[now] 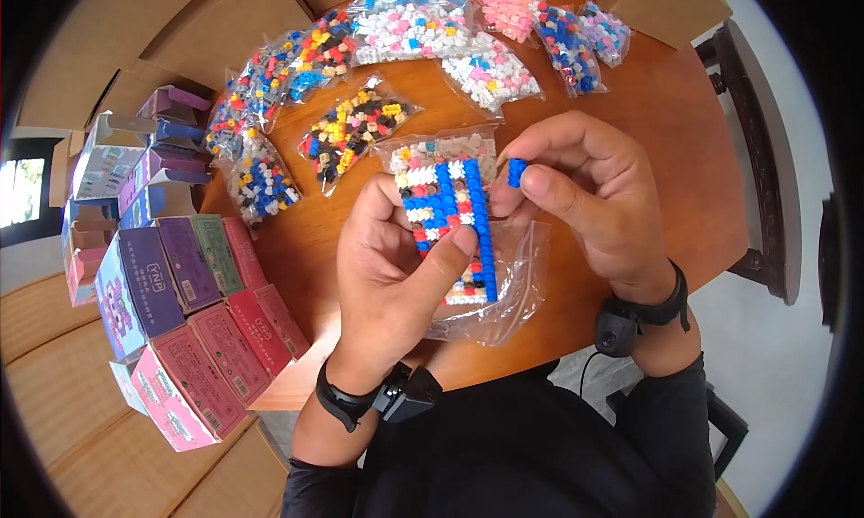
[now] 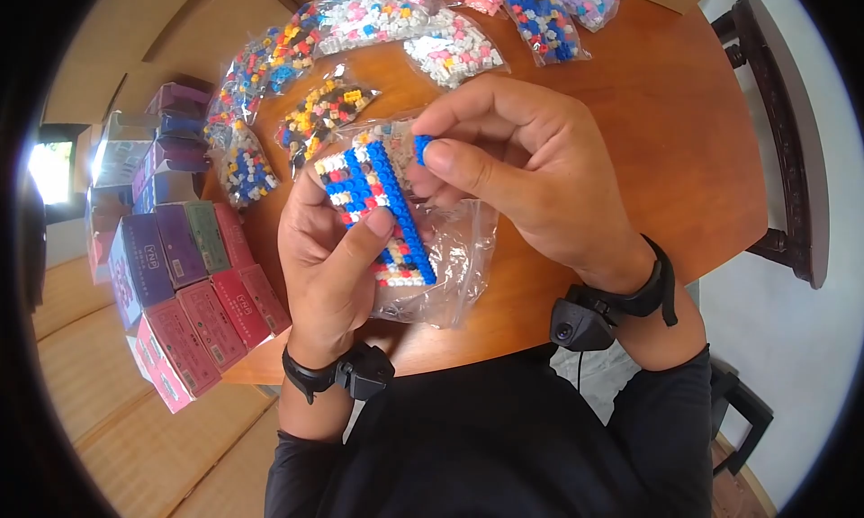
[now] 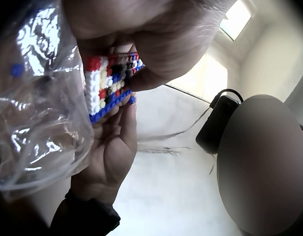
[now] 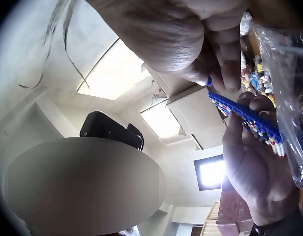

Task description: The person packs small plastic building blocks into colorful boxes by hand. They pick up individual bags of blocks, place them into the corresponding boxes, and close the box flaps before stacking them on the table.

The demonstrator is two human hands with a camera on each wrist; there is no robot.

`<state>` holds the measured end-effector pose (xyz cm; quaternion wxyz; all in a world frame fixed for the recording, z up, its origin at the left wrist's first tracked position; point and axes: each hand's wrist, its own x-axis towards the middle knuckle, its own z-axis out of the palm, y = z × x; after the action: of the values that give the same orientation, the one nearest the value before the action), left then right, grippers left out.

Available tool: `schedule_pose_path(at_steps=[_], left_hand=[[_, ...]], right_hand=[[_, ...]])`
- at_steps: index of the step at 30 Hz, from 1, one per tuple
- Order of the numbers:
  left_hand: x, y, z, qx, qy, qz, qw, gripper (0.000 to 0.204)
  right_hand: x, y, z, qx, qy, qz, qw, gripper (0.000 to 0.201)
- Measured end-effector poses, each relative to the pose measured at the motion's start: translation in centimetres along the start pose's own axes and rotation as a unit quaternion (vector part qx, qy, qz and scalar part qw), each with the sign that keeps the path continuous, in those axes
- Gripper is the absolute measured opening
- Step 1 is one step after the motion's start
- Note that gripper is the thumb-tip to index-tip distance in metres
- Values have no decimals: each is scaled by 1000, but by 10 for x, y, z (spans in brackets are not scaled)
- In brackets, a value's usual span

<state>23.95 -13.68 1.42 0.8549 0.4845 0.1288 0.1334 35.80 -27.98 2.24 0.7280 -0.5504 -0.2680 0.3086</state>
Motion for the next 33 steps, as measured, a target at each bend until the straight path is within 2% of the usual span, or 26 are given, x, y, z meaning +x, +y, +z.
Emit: schedule_pose_path(at_steps=[3, 4, 11, 17, 33], left_hand=[[-4, -5, -6, 66, -22, 32, 997, 40], [-5, 1, 0, 46, 0, 13, 999, 28], [-6, -4, -4, 87, -36, 86, 992, 40], [-8, -5, -1, 135, -17, 125, 983, 46], [-10, -6, 3, 163, -10, 124, 979, 47]], right_hand=[[-1, 2, 3, 5, -3, -26, 1000, 17], [-2, 2, 4, -7, -3, -30, 1000, 17], [-5, 1, 8, -46, -9, -75, 996, 18], [-5, 1, 11, -103, 7, -102, 989, 20], [-9, -1, 12, -221, 17, -129, 966, 19]])
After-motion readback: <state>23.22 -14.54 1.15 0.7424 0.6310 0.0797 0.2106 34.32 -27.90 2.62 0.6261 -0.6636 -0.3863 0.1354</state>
